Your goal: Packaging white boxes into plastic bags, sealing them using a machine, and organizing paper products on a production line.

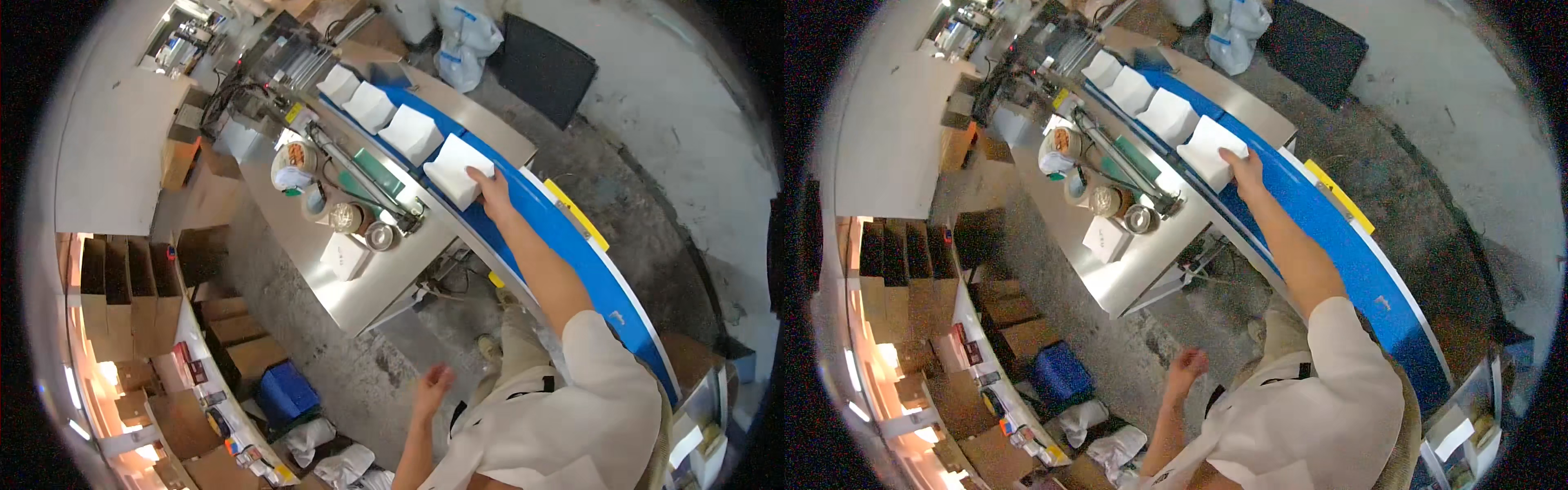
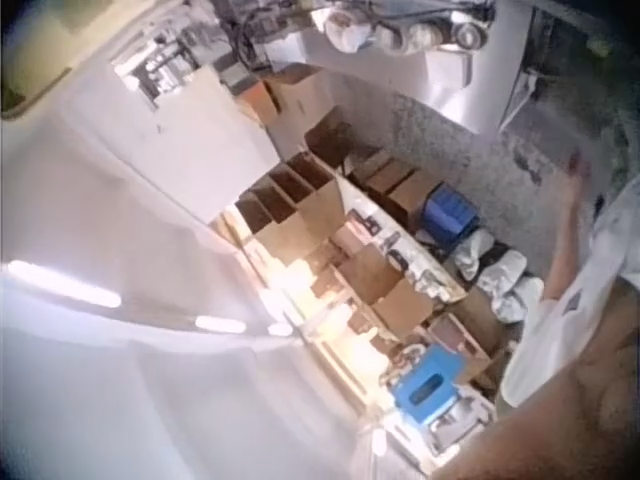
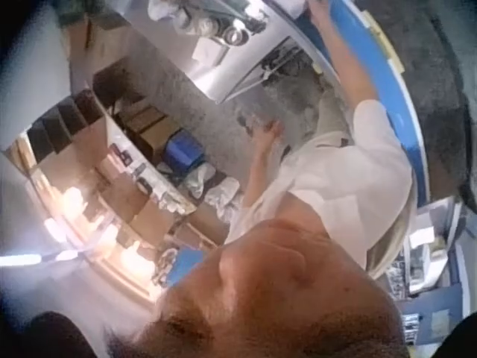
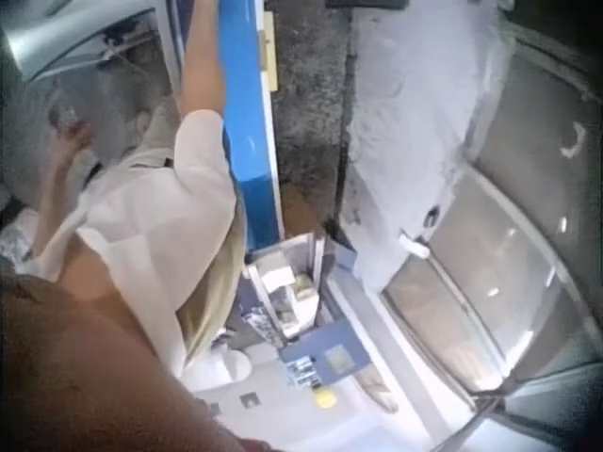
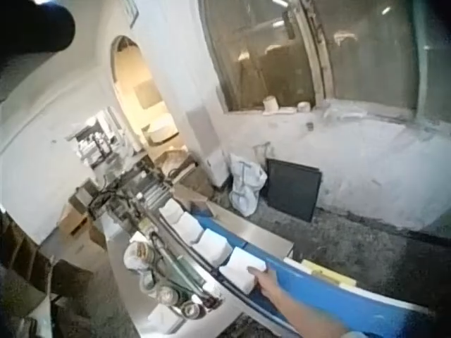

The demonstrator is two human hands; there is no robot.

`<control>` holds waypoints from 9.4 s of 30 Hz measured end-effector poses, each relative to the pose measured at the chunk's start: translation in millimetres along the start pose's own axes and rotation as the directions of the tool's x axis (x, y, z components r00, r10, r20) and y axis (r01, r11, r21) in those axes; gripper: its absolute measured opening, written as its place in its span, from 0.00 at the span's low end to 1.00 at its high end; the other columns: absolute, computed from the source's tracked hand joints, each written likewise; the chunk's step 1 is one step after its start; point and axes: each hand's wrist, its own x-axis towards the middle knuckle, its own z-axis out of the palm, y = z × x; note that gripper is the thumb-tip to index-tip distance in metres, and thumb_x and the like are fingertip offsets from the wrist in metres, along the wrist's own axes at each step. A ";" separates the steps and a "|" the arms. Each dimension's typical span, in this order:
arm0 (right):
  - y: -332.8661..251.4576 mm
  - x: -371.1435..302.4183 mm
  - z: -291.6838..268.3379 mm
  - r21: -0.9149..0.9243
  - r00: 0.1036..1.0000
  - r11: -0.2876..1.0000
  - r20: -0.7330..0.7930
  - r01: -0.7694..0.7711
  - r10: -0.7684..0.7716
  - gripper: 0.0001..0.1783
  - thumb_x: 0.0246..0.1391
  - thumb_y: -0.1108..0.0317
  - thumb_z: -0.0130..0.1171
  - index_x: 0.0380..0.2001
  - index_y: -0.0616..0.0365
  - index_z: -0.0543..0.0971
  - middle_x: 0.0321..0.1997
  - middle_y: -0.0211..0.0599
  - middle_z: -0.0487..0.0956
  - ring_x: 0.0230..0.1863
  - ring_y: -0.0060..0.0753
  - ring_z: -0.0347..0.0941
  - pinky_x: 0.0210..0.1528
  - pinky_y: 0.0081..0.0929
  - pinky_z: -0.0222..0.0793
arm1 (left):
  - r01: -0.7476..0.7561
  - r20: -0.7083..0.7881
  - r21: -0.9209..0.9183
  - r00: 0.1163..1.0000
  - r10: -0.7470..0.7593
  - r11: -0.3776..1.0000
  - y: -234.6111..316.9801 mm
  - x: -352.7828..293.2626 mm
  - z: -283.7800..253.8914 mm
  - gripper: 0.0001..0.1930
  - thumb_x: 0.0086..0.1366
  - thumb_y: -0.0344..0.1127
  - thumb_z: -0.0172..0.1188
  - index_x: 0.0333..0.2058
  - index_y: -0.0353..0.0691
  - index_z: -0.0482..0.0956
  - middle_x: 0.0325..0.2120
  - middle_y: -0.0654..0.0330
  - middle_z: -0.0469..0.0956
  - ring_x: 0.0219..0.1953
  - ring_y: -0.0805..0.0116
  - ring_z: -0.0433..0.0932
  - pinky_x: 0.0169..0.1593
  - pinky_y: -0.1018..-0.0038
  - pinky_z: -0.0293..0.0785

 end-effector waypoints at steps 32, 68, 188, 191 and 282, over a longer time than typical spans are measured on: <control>-187.6 -532.8 -365.6 -0.878 0.943 0.392 0.169 0.277 -0.287 0.18 0.64 0.59 0.57 0.50 0.61 0.80 0.46 0.42 0.83 0.48 0.34 0.79 0.52 0.32 0.73 | -0.720 0.847 0.154 0.449 0.284 0.677 -51.6 -93.5 168.8 0.16 0.67 0.36 0.61 0.50 0.33 0.76 0.35 0.60 0.82 0.38 0.73 0.80 0.40 0.76 0.76; -150.9 -509.8 -336.9 -0.059 0.983 0.993 0.149 -0.098 0.106 0.53 0.55 0.31 0.54 0.72 0.52 0.51 0.71 0.43 0.61 0.69 0.44 0.59 0.68 0.40 0.57 | -0.307 0.878 0.079 0.471 0.079 0.949 23.2 -138.3 200.0 0.33 0.55 0.32 0.71 0.59 0.31 0.69 0.52 0.56 0.76 0.52 0.66 0.76 0.56 0.69 0.71; 64.0 -1183.5 -832.3 -0.039 0.563 0.955 -0.801 0.294 -0.206 0.15 0.61 0.60 0.61 0.42 0.61 0.81 0.31 0.29 0.80 0.33 0.19 0.73 0.37 0.21 0.69 | -0.728 0.872 0.467 0.284 -0.399 0.502 -545.9 -518.3 317.2 0.21 0.67 0.35 0.62 0.55 0.32 0.71 0.39 0.52 0.83 0.37 0.67 0.82 0.41 0.72 0.80; -9.1 -1152.3 -843.6 -0.177 0.597 0.953 -0.747 0.246 -0.293 0.16 0.61 0.60 0.61 0.43 0.62 0.80 0.34 0.29 0.81 0.35 0.19 0.74 0.40 0.22 0.71 | -0.716 0.919 0.394 0.293 -0.264 0.577 -513.4 -502.0 358.9 0.19 0.67 0.37 0.62 0.53 0.33 0.74 0.38 0.53 0.82 0.36 0.67 0.82 0.41 0.73 0.79; -336.0 -908.2 -909.8 -0.744 0.757 0.643 -0.311 0.182 -0.575 0.26 0.58 0.70 0.62 0.59 0.64 0.71 0.62 0.45 0.73 0.63 0.38 0.69 0.63 0.33 0.67 | -0.983 0.627 0.038 0.162 0.762 0.178 -240.0 -436.9 641.2 0.16 0.67 0.28 0.55 0.52 0.32 0.75 0.47 0.53 0.80 0.47 0.66 0.79 0.51 0.74 0.74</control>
